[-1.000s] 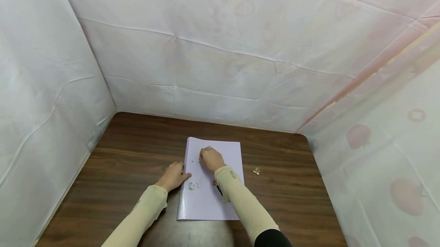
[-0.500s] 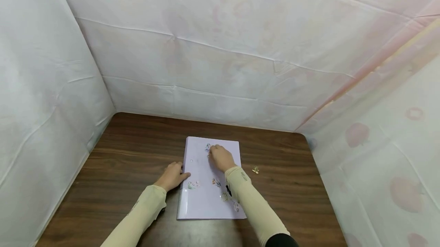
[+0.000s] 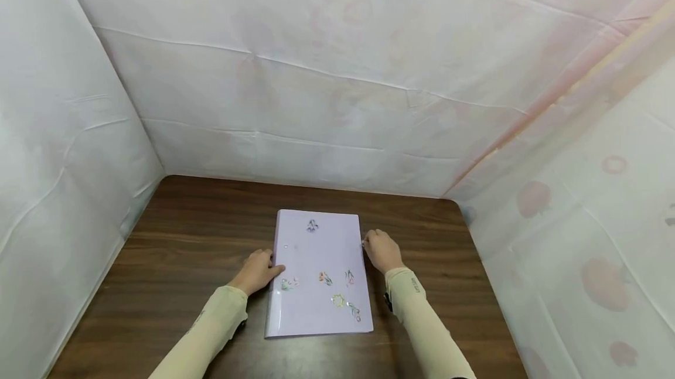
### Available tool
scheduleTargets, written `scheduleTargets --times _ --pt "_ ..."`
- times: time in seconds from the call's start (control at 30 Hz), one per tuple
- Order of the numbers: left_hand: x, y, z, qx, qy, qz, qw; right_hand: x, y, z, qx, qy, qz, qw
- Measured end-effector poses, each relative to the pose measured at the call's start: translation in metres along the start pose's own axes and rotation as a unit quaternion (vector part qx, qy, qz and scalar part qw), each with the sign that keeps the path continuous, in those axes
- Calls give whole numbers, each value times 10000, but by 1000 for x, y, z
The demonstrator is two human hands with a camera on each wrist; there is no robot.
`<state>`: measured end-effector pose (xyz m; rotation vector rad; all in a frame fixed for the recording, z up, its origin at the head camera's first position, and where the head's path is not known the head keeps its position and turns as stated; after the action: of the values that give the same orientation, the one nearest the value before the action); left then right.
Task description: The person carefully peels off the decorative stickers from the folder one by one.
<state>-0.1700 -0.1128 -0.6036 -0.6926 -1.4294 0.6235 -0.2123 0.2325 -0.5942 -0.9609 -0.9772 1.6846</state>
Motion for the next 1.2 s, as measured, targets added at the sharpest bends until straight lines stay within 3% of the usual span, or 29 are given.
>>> scheduleTargets --times 0.27,0.6,0.93,1.2 --pt "0 0 1 -96 -72 51 9999 26 -6 -16 -162 546 0 9984" --pt "-1 0 1 -72 -52 103 9999 29 -10 -25 132 554 68 9984" --pt "0 -1 -3 -33 -54 16 10000 -8 -15 -31 548 119 289 9980" --pt "1 0 -2 -7 -88 43 10000 -52 -8 -32 537 -355 390 9972"
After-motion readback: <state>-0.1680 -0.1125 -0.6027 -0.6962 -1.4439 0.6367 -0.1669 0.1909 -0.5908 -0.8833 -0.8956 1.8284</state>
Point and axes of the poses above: each hand's wrist, its own z-axis towards the middle knuckle, its own y-axis out of the palm, x = y × z, the point moved 2 cm from there along z, towards the middle knuckle, and after that the axes turned 14 degrees about x, right-handed, at the moved point
